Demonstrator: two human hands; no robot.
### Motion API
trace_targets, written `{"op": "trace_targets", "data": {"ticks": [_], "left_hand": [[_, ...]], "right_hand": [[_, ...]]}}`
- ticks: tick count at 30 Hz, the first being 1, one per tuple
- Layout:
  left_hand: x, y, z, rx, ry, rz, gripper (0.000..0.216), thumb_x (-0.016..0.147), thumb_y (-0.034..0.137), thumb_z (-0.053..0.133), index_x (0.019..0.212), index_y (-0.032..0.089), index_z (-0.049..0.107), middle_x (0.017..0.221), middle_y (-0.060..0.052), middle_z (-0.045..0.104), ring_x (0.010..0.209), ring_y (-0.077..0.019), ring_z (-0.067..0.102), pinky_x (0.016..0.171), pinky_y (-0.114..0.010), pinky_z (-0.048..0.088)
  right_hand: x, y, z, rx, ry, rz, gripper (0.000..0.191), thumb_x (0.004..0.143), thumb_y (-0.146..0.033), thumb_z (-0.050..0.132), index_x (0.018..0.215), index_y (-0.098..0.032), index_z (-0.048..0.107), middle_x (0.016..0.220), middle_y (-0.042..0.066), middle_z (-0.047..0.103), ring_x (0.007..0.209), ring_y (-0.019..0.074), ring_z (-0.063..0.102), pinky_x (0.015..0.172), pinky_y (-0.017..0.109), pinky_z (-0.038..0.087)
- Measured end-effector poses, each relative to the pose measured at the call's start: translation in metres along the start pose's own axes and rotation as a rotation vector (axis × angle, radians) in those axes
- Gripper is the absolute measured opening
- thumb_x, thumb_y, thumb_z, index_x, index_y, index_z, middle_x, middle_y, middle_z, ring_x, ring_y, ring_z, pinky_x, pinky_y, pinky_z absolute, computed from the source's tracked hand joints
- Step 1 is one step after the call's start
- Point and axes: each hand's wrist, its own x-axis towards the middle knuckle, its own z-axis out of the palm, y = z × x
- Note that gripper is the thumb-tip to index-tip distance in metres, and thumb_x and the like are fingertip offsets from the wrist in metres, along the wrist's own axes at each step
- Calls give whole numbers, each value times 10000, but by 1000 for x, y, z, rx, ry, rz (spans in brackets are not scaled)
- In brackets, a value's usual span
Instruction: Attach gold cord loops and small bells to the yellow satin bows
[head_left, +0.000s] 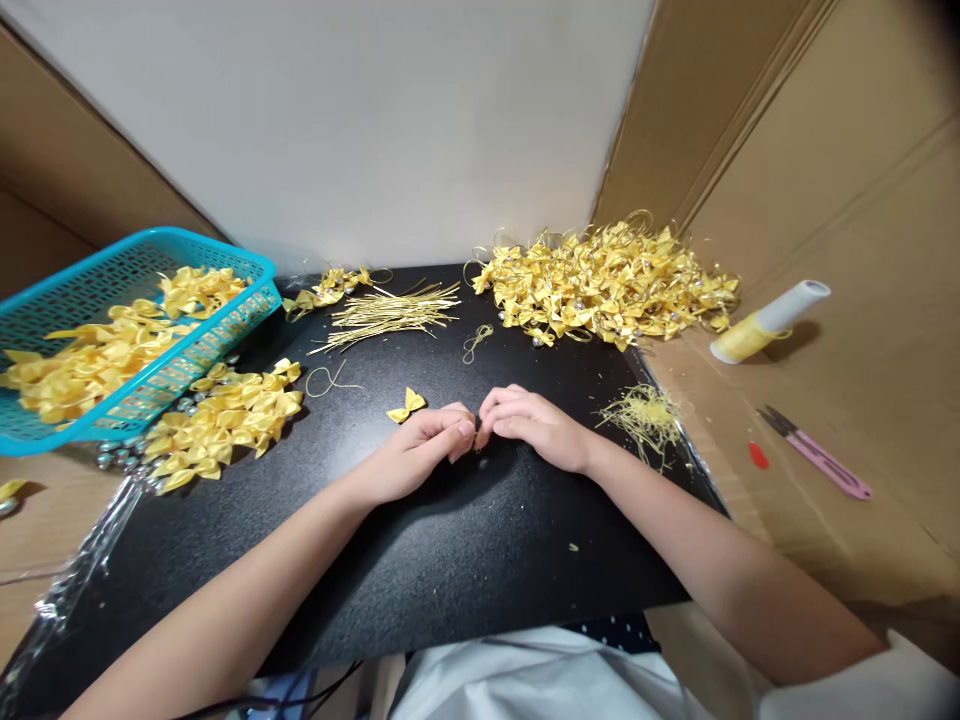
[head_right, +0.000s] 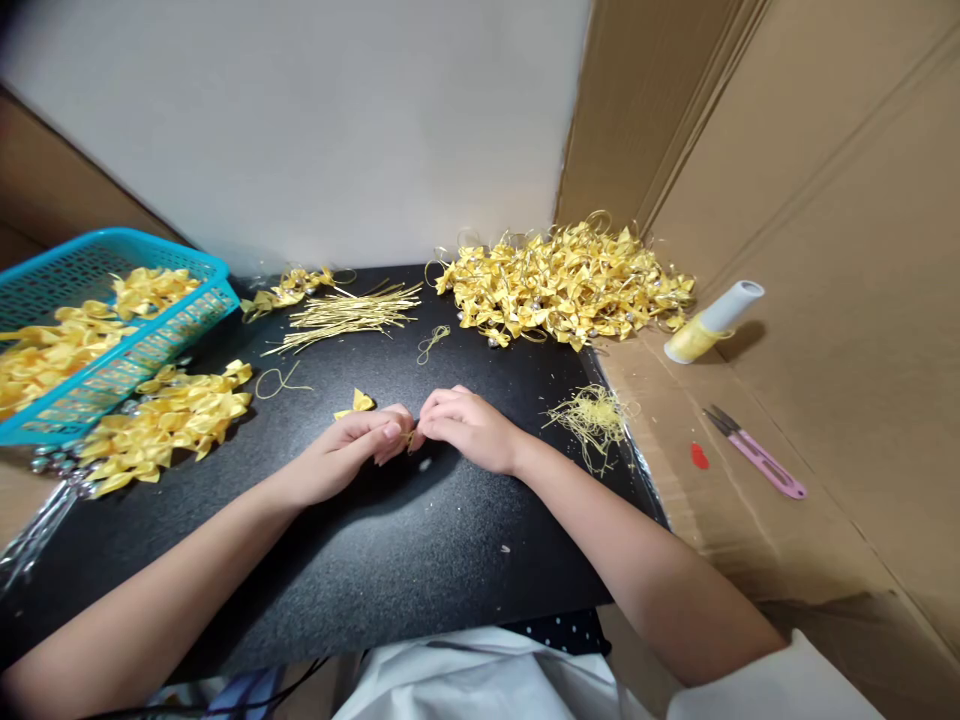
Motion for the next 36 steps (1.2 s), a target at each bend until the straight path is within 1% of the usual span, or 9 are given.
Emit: {"op": "trace_targets", "data": {"ticks": [5,8,12,16,21,28,31,33,36], "left_hand": [[1,-3,0,-17,110,-41,462,949,458,407,579,182,409,639,10,424,637,-132,399,644,-278,352],[1,-4,0,-52,125,-27,448,948,431,410,573,186,401,622,15,411,632,-133,389,650,-282,353],[1,-6,0,-53,116,-11,450,944,430,411,565,187,406,624,9,422,657,-141,412,704,-293,380],[1,-10,-1,-11,116,-36,460,935,462,407,566,187,404,630,3,431,654,-141,408,677,-286,377],[1,-9,-1,-14,114,-40,451,934,446,414,566,187,400,627,6,424,642,-136,396,651,-280,359],[2,-4,-1,-41,168,-39,459,936,458,398,560,197,361,588,21,375,592,-127,352,609,-284,333],[1,-6,-2,-6,142,-48,457,934,455,394,558,196,367,593,15,391,607,-132,375,626,-284,349],[1,-7,-3,27,127,-45,453,932,440,403,554,190,387,611,10,412,625,-133,396,641,-281,361],[1,-5,-3,94,131,-38,451,923,430,428,547,180,425,634,7,437,632,-129,416,635,-270,368]], "right_hand": [[-2,0,2,4,70,45,118,819,-155,583,769,-193,682,883,20,643,912,184,552,932,362,365],[-4,-3,8,-22,93,33,11,769,-188,681,771,-192,671,878,18,641,899,183,551,904,353,380],[-3,-4,19,-18,182,15,67,761,-207,714,741,-180,655,855,16,643,866,172,555,876,342,384],[-1,-3,24,4,231,22,111,777,-177,694,683,-188,636,817,1,646,851,161,566,872,334,386],[-1,-3,20,0,220,17,154,784,-146,674,646,-192,624,788,-7,640,827,151,565,860,330,383],[-3,-2,11,0,189,3,151,778,-158,675,639,-195,628,787,-9,634,825,151,569,856,332,380],[-4,-2,10,-24,169,-6,118,775,-151,671,674,-196,631,797,-5,634,835,156,567,865,334,382],[-5,-3,9,-47,162,-4,61,760,-166,690,747,-199,641,820,2,633,845,165,556,857,334,393],[-6,-4,11,-78,193,-2,187,737,-243,739,895,-200,647,885,22,631,873,182,536,835,332,411]]}}
